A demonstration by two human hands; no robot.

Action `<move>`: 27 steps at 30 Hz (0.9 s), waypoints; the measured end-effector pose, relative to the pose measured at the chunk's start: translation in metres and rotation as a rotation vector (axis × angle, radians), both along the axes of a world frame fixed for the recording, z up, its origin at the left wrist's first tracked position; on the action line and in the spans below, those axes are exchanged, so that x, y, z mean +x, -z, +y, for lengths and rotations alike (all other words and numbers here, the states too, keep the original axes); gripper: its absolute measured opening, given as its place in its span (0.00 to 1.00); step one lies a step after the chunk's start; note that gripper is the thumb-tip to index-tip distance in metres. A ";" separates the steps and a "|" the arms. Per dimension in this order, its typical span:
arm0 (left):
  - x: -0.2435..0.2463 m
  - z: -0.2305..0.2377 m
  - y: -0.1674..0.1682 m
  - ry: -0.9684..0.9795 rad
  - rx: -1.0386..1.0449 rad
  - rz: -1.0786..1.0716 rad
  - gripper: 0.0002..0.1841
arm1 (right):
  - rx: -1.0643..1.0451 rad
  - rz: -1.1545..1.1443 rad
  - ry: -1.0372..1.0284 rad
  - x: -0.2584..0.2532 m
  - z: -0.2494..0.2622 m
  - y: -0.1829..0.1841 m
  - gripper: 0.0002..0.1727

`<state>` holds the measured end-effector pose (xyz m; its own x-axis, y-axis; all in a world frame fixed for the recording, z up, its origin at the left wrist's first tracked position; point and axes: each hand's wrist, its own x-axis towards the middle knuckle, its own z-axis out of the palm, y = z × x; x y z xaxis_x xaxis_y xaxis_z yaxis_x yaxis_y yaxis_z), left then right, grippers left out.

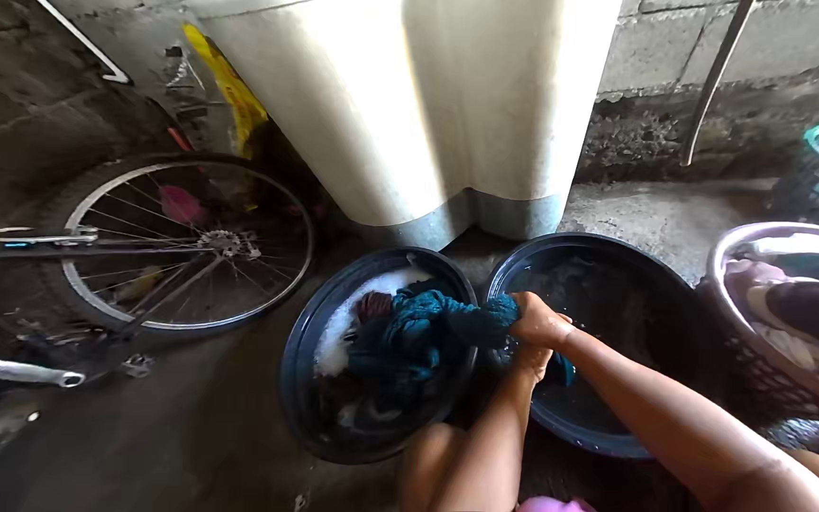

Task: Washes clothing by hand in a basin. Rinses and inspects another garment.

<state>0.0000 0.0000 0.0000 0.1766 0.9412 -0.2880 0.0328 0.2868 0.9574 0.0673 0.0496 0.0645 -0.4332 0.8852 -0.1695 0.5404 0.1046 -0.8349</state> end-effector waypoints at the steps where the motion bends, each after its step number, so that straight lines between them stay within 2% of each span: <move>1: -0.003 0.001 0.000 0.047 -0.011 0.035 0.19 | 0.001 -0.036 -0.018 0.001 0.000 0.000 0.17; 3: -0.009 0.003 -0.003 0.113 -0.010 0.042 0.18 | 0.018 -0.059 -0.050 0.004 0.002 -0.001 0.18; 5: -0.013 0.006 -0.009 0.170 0.030 0.021 0.17 | 0.029 0.017 -0.091 0.014 0.004 -0.008 0.21; 7: -0.012 0.009 -0.022 0.253 0.060 0.004 0.15 | -0.062 0.196 -0.129 0.031 0.010 -0.010 0.26; 9: -0.012 0.007 -0.042 0.345 0.019 -0.001 0.15 | -0.245 0.458 -0.124 0.051 0.012 0.000 0.32; 11: -0.016 0.007 -0.051 0.350 0.068 -0.103 0.10 | -0.345 0.706 -0.197 0.066 0.013 0.024 0.40; 13: -0.020 0.007 -0.065 0.296 0.108 -0.241 0.07 | -0.401 0.907 -0.261 0.065 0.009 0.047 0.42; 15: -0.023 0.005 -0.087 0.155 0.106 -0.390 0.08 | -0.411 0.981 -0.142 0.054 -0.003 0.057 0.50; 17: -0.033 0.019 -0.078 0.139 0.195 -0.479 0.08 | -0.393 0.970 -0.119 0.047 -0.011 0.066 0.57; 18: -0.037 0.027 -0.070 0.127 0.223 -0.493 0.08 | -0.397 0.958 -0.176 0.047 -0.011 0.068 0.53; 20: -0.039 0.035 -0.062 0.066 0.227 -0.519 0.09 | -0.416 0.895 -0.352 0.046 -0.005 0.067 0.35; 21: -0.039 0.036 -0.062 0.038 0.223 -0.503 0.10 | -0.427 0.833 -0.400 0.045 -0.001 0.065 0.31; 22: -0.037 0.037 -0.062 -0.003 0.222 -0.471 0.10 | -0.414 0.762 -0.408 0.044 0.001 0.062 0.30; 25: -0.031 0.042 -0.058 -0.139 0.218 -0.353 0.10 | -0.259 0.440 -0.255 0.034 -0.003 0.048 0.40; 27: -0.027 0.045 -0.054 -0.217 0.191 -0.334 0.10 | -0.085 0.232 -0.162 0.028 -0.004 0.043 0.37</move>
